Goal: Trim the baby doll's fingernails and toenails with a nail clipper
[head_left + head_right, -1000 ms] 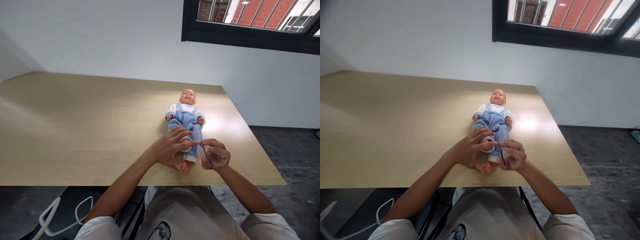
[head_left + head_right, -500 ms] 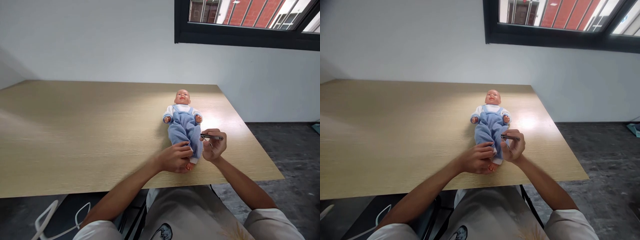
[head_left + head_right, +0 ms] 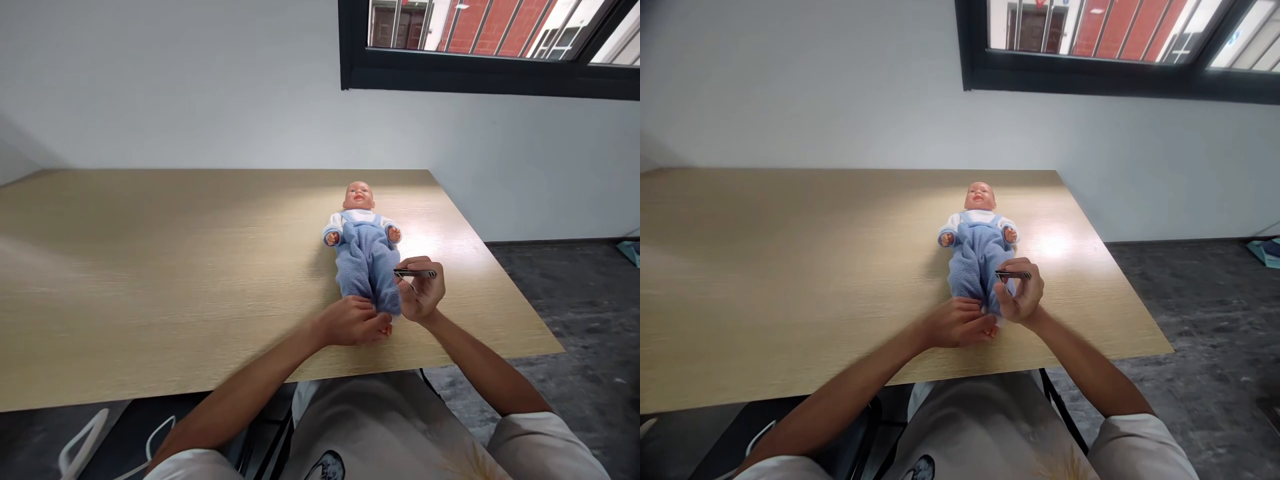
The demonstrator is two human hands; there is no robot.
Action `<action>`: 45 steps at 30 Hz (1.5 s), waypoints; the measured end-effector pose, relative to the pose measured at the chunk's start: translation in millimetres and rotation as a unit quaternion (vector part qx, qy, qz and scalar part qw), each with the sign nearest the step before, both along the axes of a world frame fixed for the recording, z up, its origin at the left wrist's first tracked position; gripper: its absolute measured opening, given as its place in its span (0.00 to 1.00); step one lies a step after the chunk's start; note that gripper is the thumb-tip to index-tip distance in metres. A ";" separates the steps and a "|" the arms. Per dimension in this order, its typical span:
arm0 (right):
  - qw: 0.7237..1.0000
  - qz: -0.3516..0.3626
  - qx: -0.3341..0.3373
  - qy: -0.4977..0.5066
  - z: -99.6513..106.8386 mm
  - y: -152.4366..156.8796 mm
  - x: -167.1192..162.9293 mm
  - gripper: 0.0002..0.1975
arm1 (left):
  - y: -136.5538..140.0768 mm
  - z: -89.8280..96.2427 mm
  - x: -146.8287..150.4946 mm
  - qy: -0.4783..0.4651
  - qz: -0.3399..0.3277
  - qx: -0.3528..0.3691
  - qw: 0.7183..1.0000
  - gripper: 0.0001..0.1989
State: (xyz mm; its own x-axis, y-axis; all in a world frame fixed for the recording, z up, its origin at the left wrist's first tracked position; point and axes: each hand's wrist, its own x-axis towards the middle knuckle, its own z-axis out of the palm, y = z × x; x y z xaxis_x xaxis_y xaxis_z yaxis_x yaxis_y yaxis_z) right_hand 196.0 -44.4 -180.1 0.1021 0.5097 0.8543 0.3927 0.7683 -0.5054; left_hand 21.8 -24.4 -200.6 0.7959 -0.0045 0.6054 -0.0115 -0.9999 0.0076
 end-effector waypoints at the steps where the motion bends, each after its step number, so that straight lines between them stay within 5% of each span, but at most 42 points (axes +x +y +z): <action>1: 1.000 0.000 -0.001 0.000 0.7 0.0 -0.2 0.13 | 0.6 -1.0 0.1 -0.002 0.004 -0.013 1.000 0.11; 7: 0.999 0.006 0.024 0.025 -0.4 -0.6 -0.6 0.13 | 1.8 0.6 -2.0 -0.055 0.017 -0.158 0.986 0.16; 16: 0.972 -0.036 0.183 -0.143 4.5 -7.7 -1.9 0.18 | 5.7 4.5 -1.4 -0.122 0.031 -0.121 0.985 0.19; 19: 0.981 -0.048 0.152 -0.113 2.9 -5.1 -3.4 0.17 | 5.0 3.7 0.9 -0.141 0.071 -0.073 0.985 0.22; 31: 0.996 -0.056 -0.064 -0.003 -7.6 9.0 6.2 0.14 | 1.3 1.7 0.5 -0.053 0.139 -0.172 0.974 0.36; 38: 0.990 -0.063 -0.128 0.005 -1.7 8.8 5.4 0.16 | 10.2 11.0 -2.2 -0.061 0.091 -0.070 0.991 0.19; 41: 0.996 -0.068 -0.061 0.015 2.6 6.3 4.0 0.15 | 14.2 12.2 -3.7 -0.034 0.079 -0.068 0.994 0.21; 45: 0.977 -0.005 0.175 -0.122 11.6 -2.5 4.4 0.20 | 17.0 10.5 -3.8 -0.041 0.097 -0.069 0.992 0.25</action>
